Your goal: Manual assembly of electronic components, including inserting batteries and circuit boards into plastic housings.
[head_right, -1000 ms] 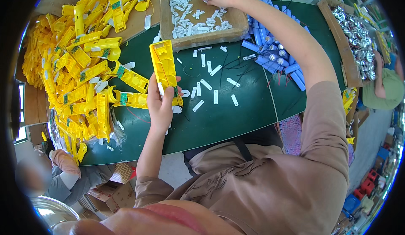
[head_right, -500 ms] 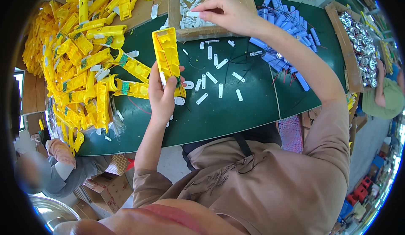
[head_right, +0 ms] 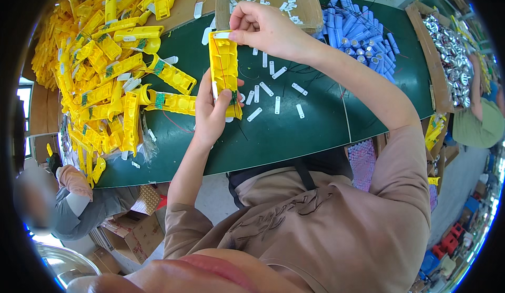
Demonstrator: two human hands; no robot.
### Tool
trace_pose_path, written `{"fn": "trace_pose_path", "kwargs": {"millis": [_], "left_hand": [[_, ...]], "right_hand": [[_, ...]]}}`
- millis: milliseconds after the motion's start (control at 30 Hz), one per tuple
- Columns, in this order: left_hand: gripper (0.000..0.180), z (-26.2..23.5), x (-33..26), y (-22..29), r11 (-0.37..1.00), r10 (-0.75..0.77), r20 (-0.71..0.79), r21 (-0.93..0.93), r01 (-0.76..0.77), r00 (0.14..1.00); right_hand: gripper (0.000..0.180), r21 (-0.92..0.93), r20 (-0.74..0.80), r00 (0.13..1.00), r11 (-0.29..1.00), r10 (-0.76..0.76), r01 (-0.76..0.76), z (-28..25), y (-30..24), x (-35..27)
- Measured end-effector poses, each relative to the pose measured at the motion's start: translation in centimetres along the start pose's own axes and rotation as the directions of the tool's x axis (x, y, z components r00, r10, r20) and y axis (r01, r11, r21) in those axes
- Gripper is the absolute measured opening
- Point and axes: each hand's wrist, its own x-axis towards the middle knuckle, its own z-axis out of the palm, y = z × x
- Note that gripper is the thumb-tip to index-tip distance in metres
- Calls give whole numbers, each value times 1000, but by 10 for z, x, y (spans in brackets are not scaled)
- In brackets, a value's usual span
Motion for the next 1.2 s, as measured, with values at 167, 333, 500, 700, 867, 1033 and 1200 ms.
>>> {"fn": "trace_pose_path", "kwargs": {"millis": [167, 333, 500, 700, 867, 1033, 1200], "left_hand": [[48, 0, -1, 4, 997, -52, 65, 68, 48, 996], [48, 0, 0, 0, 996, -83, 135, 0, 84, 987], [47, 0, 1, 2, 977, -184, 254, -63, 206, 949], [40, 2, 4, -1, 940, -241, 208, -193, 282, 948], [42, 10, 3, 1, 951, -242, 117, -166, 260, 963], [42, 9, 0, 0, 960, -237, 136, -115, 253, 962], [43, 10, 0, 0, 965, -225, 114, -112, 237, 968]], "right_hand": [[15, -303, 62, 996, 949, -70, 86, -8, 5, 1], [16, -316, 142, 983, 936, -117, 157, -18, 21, -5], [20, -239, 156, 983, 962, -93, 129, -18, 31, -18], [29, -283, -121, 989, 958, -88, 50, -35, 29, -60], [21, -886, -282, 937, 430, -206, -172, -90, 63, -105], [23, -962, -267, 866, 69, -422, -263, -97, 89, -102], [28, -910, -407, 893, 174, -190, -377, -103, 82, -102]]}}
